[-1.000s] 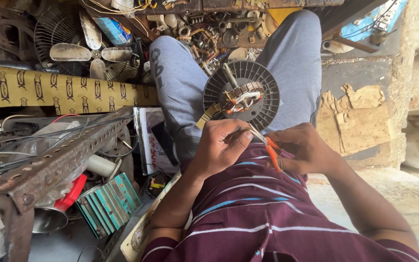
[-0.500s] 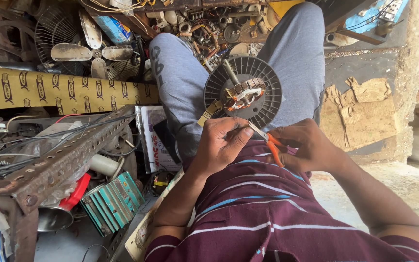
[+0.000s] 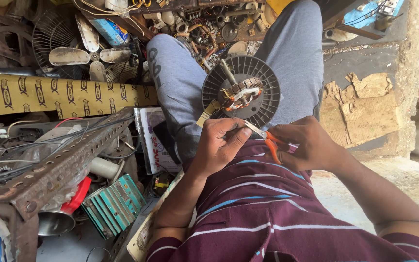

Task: The person cuts strips from a cardboard sheet using scissors and then wraps the strips around a fan motor stator. The person repeatedly cuts and wraps the cardboard around the stator.

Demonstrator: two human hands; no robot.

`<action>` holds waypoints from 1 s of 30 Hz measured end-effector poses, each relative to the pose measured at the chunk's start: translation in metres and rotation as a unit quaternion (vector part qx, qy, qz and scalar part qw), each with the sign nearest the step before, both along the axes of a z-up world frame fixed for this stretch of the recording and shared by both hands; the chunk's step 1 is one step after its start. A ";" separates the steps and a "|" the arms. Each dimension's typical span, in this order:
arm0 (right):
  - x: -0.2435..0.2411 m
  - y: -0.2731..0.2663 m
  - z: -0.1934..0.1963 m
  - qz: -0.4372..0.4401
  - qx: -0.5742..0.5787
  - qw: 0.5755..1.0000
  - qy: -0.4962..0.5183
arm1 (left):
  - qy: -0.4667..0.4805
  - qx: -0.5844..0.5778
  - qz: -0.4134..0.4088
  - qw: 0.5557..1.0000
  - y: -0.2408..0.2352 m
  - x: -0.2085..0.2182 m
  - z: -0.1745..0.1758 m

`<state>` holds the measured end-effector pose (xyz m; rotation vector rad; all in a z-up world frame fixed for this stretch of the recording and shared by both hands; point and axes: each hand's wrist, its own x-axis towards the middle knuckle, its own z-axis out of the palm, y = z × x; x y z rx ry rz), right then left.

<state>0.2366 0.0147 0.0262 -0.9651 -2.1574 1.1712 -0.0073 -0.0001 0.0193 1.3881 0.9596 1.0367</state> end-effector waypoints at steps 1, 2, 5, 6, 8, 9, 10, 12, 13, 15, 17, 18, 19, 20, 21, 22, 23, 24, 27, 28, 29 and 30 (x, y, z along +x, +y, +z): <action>0.000 -0.001 0.000 -0.001 -0.012 1.000 0.000 | 0.001 -0.005 -0.001 1.000 0.000 0.000 0.000; 0.001 -0.002 -0.001 -0.002 -0.009 1.000 0.000 | 0.002 -0.009 -0.002 1.000 -0.001 0.000 -0.001; 0.003 -0.001 -0.003 -0.004 0.003 1.000 -0.001 | -0.011 -0.015 -0.010 1.000 0.000 0.000 -0.001; 0.004 0.000 -0.003 -0.005 0.008 1.000 -0.001 | -0.018 -0.016 -0.013 1.000 0.000 0.001 0.000; 0.006 0.002 -0.003 -0.019 -0.011 1.000 0.013 | -0.027 -0.017 -0.012 0.999 0.000 0.002 0.001; 0.008 0.003 -0.003 -0.033 -0.034 0.999 0.027 | -0.031 -0.016 -0.012 0.999 0.001 0.003 0.001; 0.010 0.004 -0.003 -0.046 -0.057 0.996 0.041 | -0.033 -0.019 -0.012 0.999 0.002 0.004 0.001; 0.012 0.005 -0.002 -0.065 -0.075 0.995 0.017 | -0.038 -0.026 -0.010 0.999 0.001 0.006 0.001; 0.013 0.005 -0.002 -0.075 -0.083 0.994 0.005 | -0.040 -0.024 -0.008 0.999 0.000 0.006 0.001; 0.012 0.004 -0.005 -0.047 -0.014 0.999 0.015 | -0.044 -0.020 -0.005 0.999 0.000 0.006 -0.002; 0.013 0.002 -0.007 -0.036 0.021 0.999 0.012 | -0.059 -0.028 0.007 0.998 0.000 0.005 -0.004; 0.013 0.001 -0.008 -0.038 0.021 0.999 0.003 | -0.066 -0.032 0.012 0.997 0.000 0.004 -0.006; 0.014 0.001 -0.009 -0.040 0.023 0.999 -0.004 | -0.074 -0.034 0.016 0.997 0.001 0.003 -0.008; 0.014 0.002 -0.011 -0.046 0.017 0.999 0.008 | -0.081 -0.035 0.020 0.996 0.002 0.003 -0.009; 0.015 0.000 -0.012 -0.053 0.010 0.998 0.020 | -0.088 -0.038 0.024 0.995 0.001 0.002 -0.011; 0.015 -0.003 -0.013 -0.059 0.002 0.998 0.032 | -0.136 -0.056 0.034 0.989 0.001 0.003 -0.012; 0.014 -0.003 -0.014 -0.084 -0.008 0.996 0.022 | -0.182 -0.071 0.044 0.980 0.002 0.005 -0.014; 0.013 -0.006 -0.014 -0.110 -0.019 0.994 0.013 | -0.227 -0.085 0.054 0.969 0.004 0.007 -0.016; 0.003 -0.012 -0.019 -0.150 -0.038 0.988 0.016 | -0.223 -0.055 0.115 0.966 0.005 0.011 -0.021; 0.000 -0.015 -0.022 -0.158 -0.045 0.986 0.022 | -0.230 -0.053 0.133 0.963 0.004 0.013 -0.025; -0.003 -0.019 -0.024 -0.156 -0.047 0.986 0.020 | -0.238 -0.055 0.149 0.958 0.003 0.014 -0.028; -0.007 -0.023 -0.028 -0.155 -0.050 0.987 0.019 | -0.246 -0.056 0.166 0.953 0.001 0.015 -0.032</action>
